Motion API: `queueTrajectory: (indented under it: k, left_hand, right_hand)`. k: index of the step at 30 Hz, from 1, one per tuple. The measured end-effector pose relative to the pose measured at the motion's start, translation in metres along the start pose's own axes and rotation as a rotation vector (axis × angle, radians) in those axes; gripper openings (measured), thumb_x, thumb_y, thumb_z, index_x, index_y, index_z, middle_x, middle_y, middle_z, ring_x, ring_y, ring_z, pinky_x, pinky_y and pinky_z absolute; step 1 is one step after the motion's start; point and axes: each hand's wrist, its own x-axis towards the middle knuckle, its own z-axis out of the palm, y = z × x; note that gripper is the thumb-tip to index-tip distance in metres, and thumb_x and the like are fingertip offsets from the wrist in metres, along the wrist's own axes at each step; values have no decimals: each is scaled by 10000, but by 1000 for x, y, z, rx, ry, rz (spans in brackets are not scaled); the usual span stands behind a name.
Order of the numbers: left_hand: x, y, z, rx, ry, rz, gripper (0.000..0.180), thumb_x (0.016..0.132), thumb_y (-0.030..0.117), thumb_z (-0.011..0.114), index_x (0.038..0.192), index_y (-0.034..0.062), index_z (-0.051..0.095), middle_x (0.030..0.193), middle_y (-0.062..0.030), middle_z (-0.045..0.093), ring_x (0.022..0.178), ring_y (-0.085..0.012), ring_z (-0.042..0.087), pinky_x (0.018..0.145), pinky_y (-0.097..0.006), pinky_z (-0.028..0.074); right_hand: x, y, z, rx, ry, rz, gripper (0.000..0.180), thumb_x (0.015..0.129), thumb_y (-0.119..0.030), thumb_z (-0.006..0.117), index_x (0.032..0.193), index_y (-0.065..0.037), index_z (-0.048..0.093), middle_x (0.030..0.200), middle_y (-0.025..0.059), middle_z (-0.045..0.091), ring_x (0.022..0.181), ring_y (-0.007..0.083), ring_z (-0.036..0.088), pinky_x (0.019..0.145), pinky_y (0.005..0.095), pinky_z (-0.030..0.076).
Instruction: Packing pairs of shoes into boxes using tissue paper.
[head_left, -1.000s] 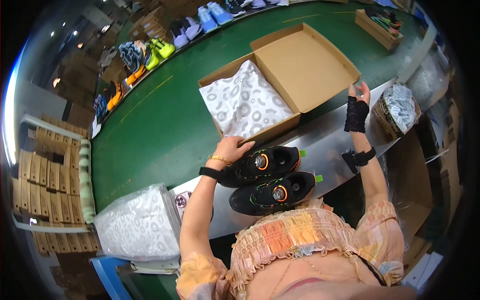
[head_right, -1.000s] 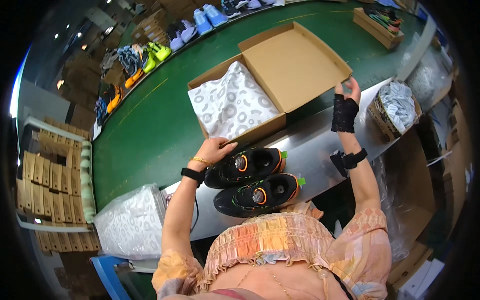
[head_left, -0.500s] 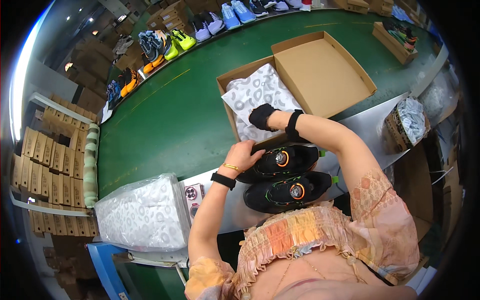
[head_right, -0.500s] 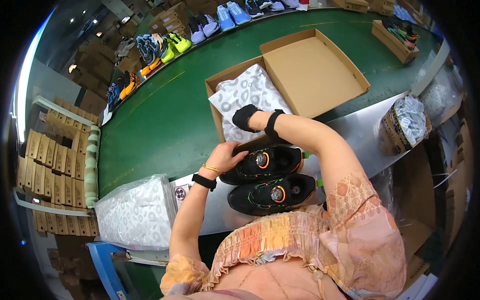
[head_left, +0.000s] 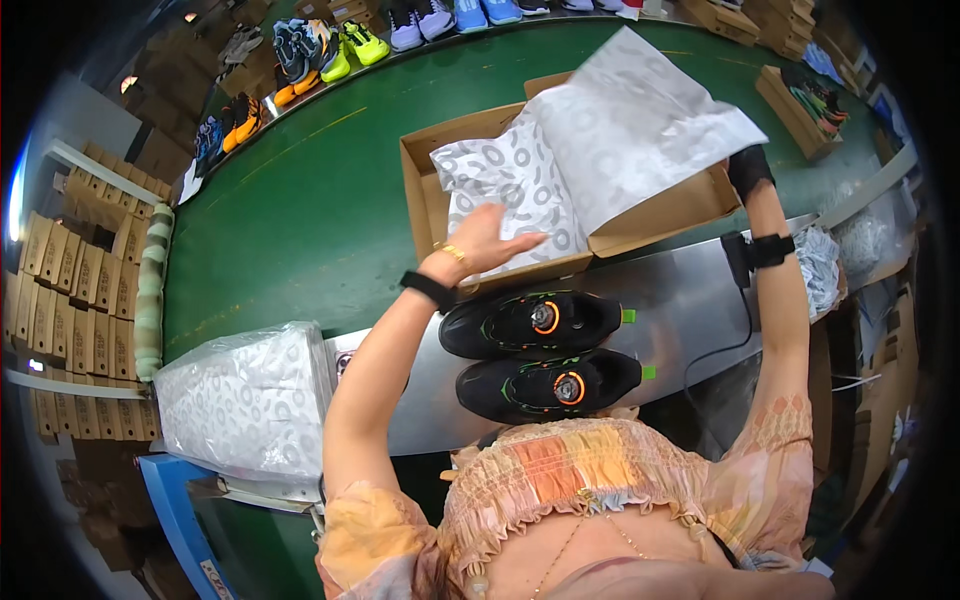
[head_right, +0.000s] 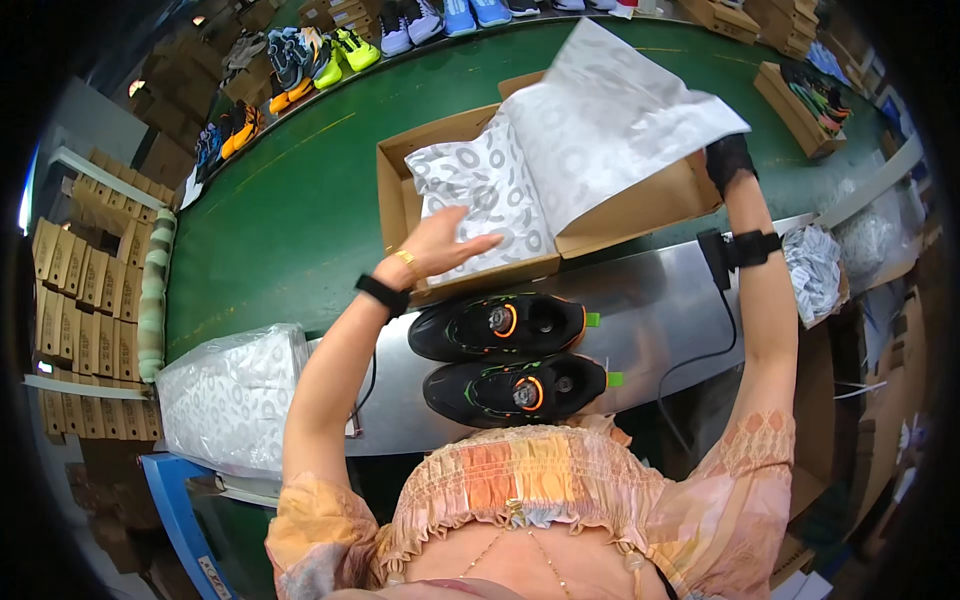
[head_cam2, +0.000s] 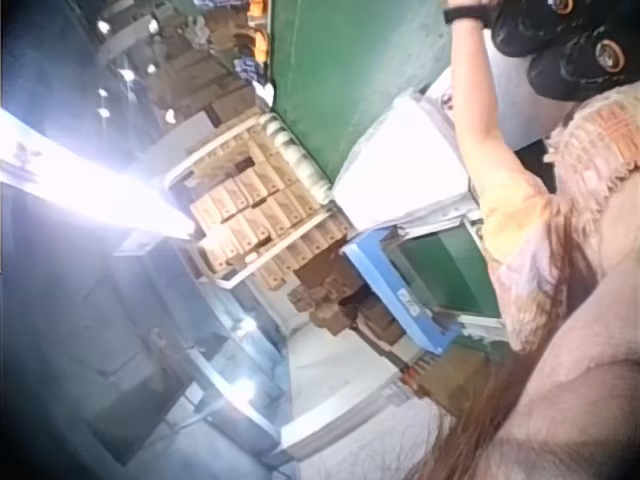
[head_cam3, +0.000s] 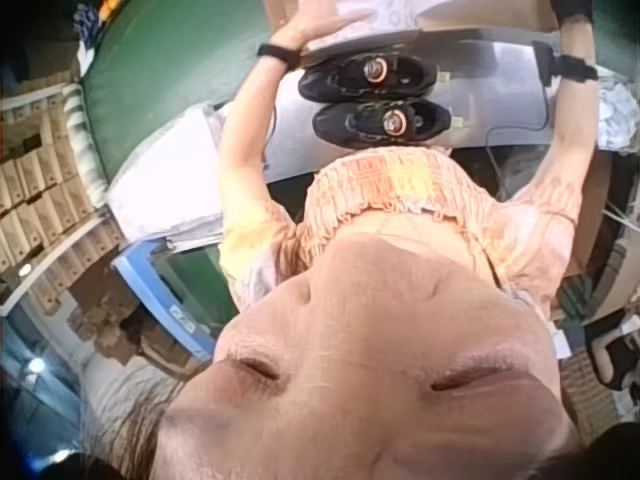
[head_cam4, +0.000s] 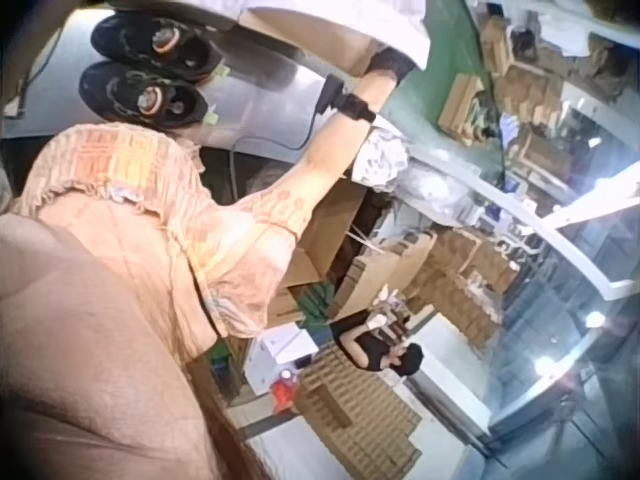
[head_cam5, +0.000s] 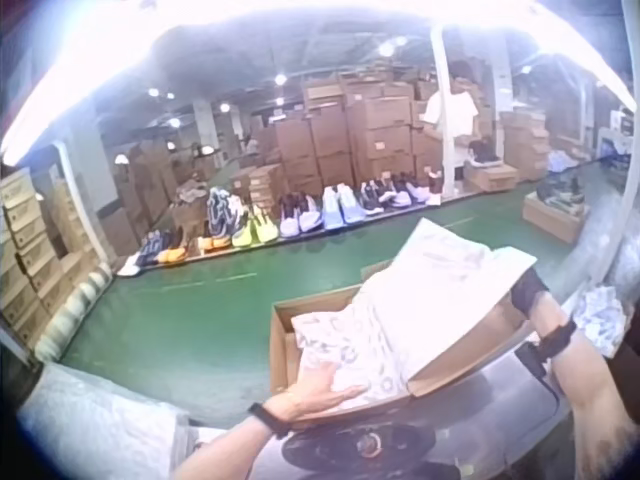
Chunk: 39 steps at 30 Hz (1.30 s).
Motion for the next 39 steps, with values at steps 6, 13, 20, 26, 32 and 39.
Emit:
queueTrajectory:
  k: [6,13,20,26,32,39]
  left_hand:
    - [52,-6,59,125,-518,-281,866,647,632,538,1051,-133,481,1072,-300,500,1041,-335,495,863,-349,399]
    - [62,-41,93,376,-789,-260,593,663,406,582,1058,-34,535,1087,-219,529,994,-302,534,838,-357,421]
    - [68,-44,71,27,-873,-470,509,657,281,575,1046,-41,509,1080,-220,515,1026,-303,505,699,-466,484]
    - [70,-29,54,-575,-617,-595,680,673,339,634,1169,-48,376,1194,-223,400,1061,-392,451,535,-506,520]
    - [67,-15,80,-279,-453,-388,413,755,254,481,990,-83,522,993,-243,541,851,-358,567,573,-413,535]
    - [32,-88,-56,-671,222,-331,174,795,104,443,874,10,566,818,-106,578,763,-195,572,643,-331,489]
  right_hand:
    - [-21,32,-114,-120,339,-19,186,816,-296,500,908,-154,577,844,-2,606,731,143,579,598,278,473]
    - [-114,-45,-206,-1624,768,-251,389,802,-300,539,1063,-13,513,1018,180,545,950,307,512,838,372,390]
    - [-158,-59,12,-1543,467,-992,348,740,-117,595,1071,-58,508,1178,148,445,1091,304,424,929,375,326]
    - [-170,-14,125,-1832,-334,-955,510,580,-65,606,1079,-131,521,1177,94,459,1099,272,422,836,533,289]
    - [-148,21,89,-1943,-345,-831,487,618,10,534,1082,-137,520,1187,91,452,1107,256,416,843,567,280]
    - [-116,14,65,-2146,-82,-664,641,658,-8,516,1229,-272,392,1265,93,371,1143,254,380,880,570,263]
